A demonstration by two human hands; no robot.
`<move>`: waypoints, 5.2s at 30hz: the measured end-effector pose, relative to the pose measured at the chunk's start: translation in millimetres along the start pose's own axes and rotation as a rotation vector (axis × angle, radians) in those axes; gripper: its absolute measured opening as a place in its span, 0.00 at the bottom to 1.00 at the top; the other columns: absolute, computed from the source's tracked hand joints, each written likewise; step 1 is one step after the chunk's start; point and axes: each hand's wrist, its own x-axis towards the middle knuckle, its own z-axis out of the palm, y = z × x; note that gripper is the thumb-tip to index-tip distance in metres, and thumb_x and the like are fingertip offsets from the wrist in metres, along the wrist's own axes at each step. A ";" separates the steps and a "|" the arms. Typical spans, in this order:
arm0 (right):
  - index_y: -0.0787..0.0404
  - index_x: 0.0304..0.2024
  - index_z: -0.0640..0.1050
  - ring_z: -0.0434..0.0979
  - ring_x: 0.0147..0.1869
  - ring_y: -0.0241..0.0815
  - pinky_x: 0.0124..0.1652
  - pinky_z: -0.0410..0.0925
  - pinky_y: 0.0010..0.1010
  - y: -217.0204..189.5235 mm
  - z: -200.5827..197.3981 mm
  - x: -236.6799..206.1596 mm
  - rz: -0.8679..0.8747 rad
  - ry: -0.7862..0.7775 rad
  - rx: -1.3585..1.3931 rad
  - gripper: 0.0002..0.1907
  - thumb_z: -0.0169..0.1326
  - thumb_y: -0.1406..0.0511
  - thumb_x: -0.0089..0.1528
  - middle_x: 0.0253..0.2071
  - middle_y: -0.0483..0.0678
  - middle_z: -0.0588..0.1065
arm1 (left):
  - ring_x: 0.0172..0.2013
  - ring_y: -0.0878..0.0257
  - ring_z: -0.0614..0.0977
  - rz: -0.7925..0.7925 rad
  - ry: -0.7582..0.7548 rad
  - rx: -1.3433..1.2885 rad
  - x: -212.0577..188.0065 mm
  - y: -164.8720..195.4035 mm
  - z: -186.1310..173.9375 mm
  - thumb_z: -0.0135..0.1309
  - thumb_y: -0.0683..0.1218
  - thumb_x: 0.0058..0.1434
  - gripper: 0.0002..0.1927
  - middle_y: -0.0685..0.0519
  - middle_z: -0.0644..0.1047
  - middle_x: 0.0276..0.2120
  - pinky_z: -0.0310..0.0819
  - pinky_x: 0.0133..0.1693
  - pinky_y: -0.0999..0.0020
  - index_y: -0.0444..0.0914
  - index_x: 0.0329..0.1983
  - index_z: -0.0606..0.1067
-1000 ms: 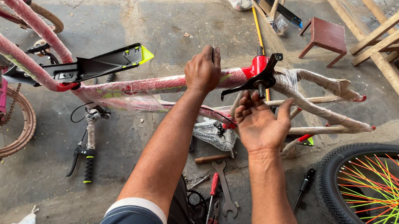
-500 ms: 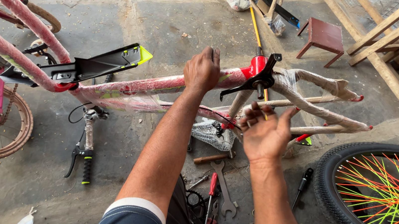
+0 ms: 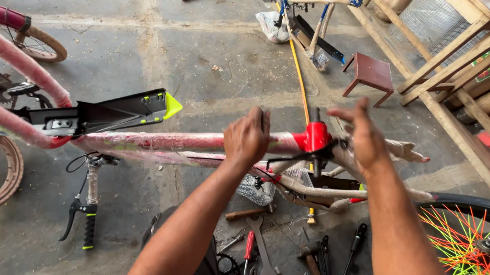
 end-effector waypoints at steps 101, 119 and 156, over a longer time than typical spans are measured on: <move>0.60 0.67 0.72 0.53 0.84 0.49 0.78 0.50 0.40 -4.7 13.8 -95.4 -0.465 -0.045 -0.223 0.37 0.54 0.70 0.52 0.78 0.52 0.59 | 0.29 0.37 0.80 0.027 0.023 0.034 18.1 -10.9 12.2 0.47 0.56 0.71 0.18 0.40 0.79 0.24 0.70 0.33 0.41 0.39 0.31 0.71; 0.69 0.68 0.64 0.62 0.79 0.51 0.78 0.52 0.35 14.7 59.7 -14.1 -0.402 0.152 0.168 0.40 0.46 0.77 0.50 0.69 0.62 0.65 | 0.29 0.37 0.80 0.004 0.072 0.056 58.7 -39.3 40.1 0.47 0.55 0.71 0.18 0.40 0.78 0.25 0.70 0.33 0.40 0.39 0.31 0.71; 0.63 0.71 0.58 0.71 0.67 0.46 0.66 0.57 0.40 -26.0 36.6 -2.1 -0.204 -0.013 0.712 0.42 0.47 0.72 0.52 0.60 0.62 0.74 | 0.31 0.38 0.81 -0.017 0.038 0.057 57.2 -39.3 31.1 0.47 0.57 0.71 0.19 0.41 0.78 0.25 0.70 0.34 0.41 0.39 0.31 0.70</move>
